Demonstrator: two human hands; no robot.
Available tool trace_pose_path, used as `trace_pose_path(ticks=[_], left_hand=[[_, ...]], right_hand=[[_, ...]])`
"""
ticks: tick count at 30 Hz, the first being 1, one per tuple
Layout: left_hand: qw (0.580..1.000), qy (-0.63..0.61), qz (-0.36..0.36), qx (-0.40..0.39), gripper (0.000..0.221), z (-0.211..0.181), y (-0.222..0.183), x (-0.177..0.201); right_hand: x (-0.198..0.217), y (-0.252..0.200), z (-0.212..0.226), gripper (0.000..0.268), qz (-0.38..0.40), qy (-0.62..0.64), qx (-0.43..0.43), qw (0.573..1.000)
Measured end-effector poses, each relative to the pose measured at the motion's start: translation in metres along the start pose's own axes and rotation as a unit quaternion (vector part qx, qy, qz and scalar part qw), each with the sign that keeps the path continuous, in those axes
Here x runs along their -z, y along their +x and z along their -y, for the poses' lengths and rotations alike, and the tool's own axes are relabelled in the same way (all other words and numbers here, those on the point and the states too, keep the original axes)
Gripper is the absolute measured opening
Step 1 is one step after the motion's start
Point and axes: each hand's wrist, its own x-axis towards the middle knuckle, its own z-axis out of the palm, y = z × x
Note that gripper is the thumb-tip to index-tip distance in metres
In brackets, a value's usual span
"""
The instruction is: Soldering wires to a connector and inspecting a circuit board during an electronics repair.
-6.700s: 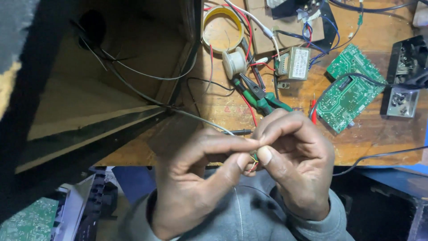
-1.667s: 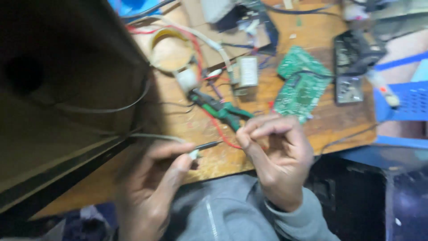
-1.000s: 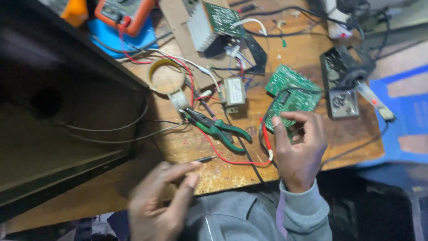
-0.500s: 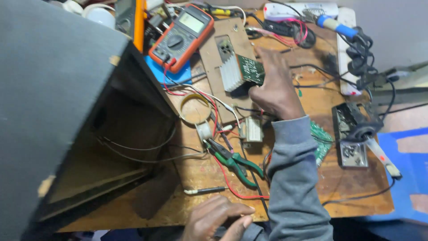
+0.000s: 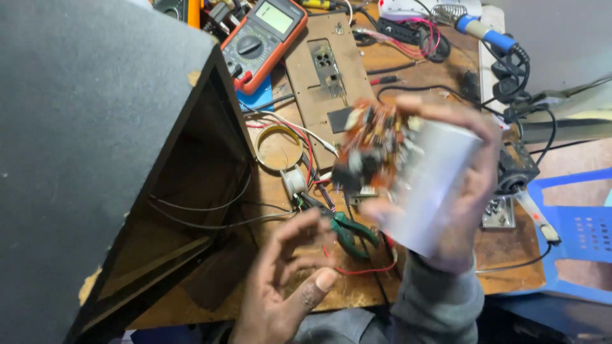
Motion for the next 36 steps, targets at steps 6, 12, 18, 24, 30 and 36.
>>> trace_pose_path(ticks=[6,12,18,24,30,36], left_hand=[[0.974,0.182,0.012,-0.135,0.080,-0.031,0.012,-0.011],[0.982,0.148,0.001,-0.120,0.071,-0.021,0.000,-0.008],[0.998,0.003,-0.015,-0.066,0.065,-0.010,-0.014,-0.011],[0.998,0.008,0.002,-0.057,0.064,-0.012,-0.021,-0.012],[0.999,0.011,0.002,-0.048,0.061,-0.021,-0.022,-0.017],[0.987,0.112,-0.026,-0.110,0.052,-0.027,-0.019,-0.017]], right_hand=[[-0.019,-0.061,0.035,0.090,-0.096,0.226,-0.212,0.946],[-0.015,-0.066,0.055,0.086,-0.055,-0.039,-0.224,0.972],[-0.016,-0.067,0.066,0.113,-0.055,0.168,-0.283,0.943],[-0.004,-0.086,0.046,0.142,-0.058,0.367,-0.250,0.894],[-0.001,-0.087,0.064,0.102,-0.139,0.331,-0.270,0.894],[-0.007,-0.096,0.064,0.086,-0.224,0.272,-0.301,0.886]])
